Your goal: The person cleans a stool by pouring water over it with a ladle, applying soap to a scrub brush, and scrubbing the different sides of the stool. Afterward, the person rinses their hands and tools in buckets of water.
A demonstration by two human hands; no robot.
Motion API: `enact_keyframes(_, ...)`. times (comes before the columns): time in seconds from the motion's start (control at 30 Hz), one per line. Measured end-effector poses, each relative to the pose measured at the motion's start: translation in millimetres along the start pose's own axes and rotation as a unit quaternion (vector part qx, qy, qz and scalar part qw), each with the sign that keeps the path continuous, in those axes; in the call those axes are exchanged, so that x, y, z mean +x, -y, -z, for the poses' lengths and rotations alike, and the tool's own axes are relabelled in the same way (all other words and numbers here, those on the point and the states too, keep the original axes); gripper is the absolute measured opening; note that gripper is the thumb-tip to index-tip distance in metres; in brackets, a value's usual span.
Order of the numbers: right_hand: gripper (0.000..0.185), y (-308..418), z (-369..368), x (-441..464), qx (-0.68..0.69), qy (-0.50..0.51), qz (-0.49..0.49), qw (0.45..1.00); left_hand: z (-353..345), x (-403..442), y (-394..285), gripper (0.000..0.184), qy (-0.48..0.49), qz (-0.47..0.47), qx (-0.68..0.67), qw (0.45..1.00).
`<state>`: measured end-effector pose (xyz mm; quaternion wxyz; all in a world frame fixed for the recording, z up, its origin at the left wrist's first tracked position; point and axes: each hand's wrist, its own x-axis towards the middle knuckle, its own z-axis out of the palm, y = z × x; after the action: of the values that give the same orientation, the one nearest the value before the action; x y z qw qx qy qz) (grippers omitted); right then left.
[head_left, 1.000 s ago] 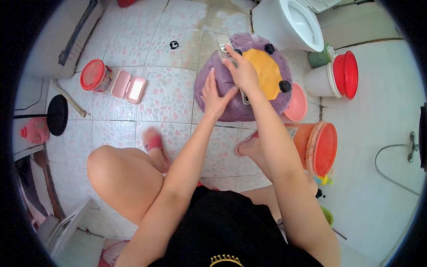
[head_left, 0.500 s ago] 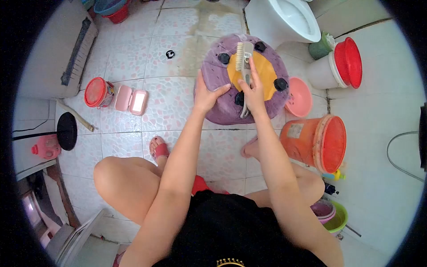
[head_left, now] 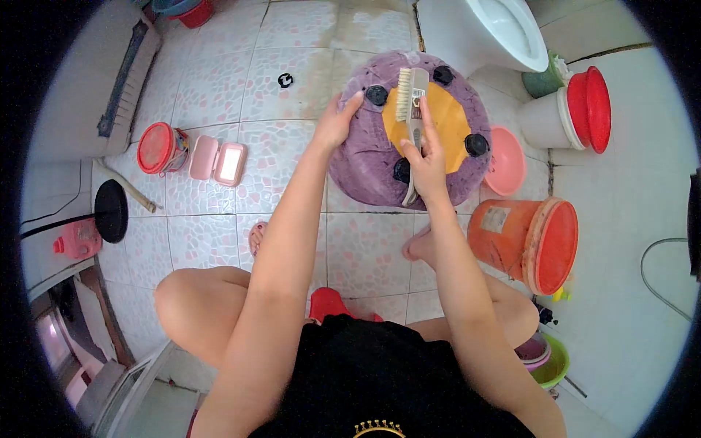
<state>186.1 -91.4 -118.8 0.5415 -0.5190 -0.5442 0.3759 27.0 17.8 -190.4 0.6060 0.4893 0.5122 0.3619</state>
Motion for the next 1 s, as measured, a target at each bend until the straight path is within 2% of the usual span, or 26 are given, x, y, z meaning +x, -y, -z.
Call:
enact_keyframes(0.13,0.078,-4,0,0,0.008,0.008,-0.012,1.0,1,5,-31,0.075,-0.003,-0.004,0.071,0.997)
enact_keyframes(0.23,0.078,-5,-2,-1,0.018,-0.001,-0.005,1.0,1,30,-20,0.084,-0.019,-0.019,0.208,0.978)
enact_keyframes(0.33,0.078,-6,-4,-2,-0.016,-0.011,-0.014,1.0,-6,18,-34,0.065,-0.067,-0.009,0.295,0.953)
enact_keyframes(0.43,0.077,-15,-4,-2,-0.073,-0.028,0.008,0.997,-16,-2,-27,0.056,-0.132,-0.041,0.281,0.95)
enact_keyframes(0.57,0.076,-6,-4,-7,-0.041,-0.003,-0.038,0.998,-38,-45,-19,0.047,-0.208,-0.098,0.206,0.951)
enact_keyframes(0.63,0.076,-1,-5,-7,-0.03,-0.004,-0.032,0.999,-50,-64,1,0.052,-0.242,-0.144,0.201,0.938)
enact_keyframes(0.73,0.077,-3,-3,-8,-0.036,0.0,-0.041,0.999,-67,-99,20,0.062,-0.272,-0.161,0.225,0.922)
enact_keyframes(0.83,0.078,-7,2,-6,-0.019,0.029,-0.054,0.998,-77,-140,26,0.077,-0.191,-0.119,0.095,0.97)
enact_keyframes(0.93,0.081,-5,13,-5,-0.066,0.076,-0.001,0.995,-89,-156,45,0.091,-0.155,-0.098,0.105,0.977)
enact_keyframes(1.0,0.084,4,26,-10,-0.05,0.078,-0.048,0.995,-90,-153,50,0.097,-0.134,-0.106,0.1,0.98)
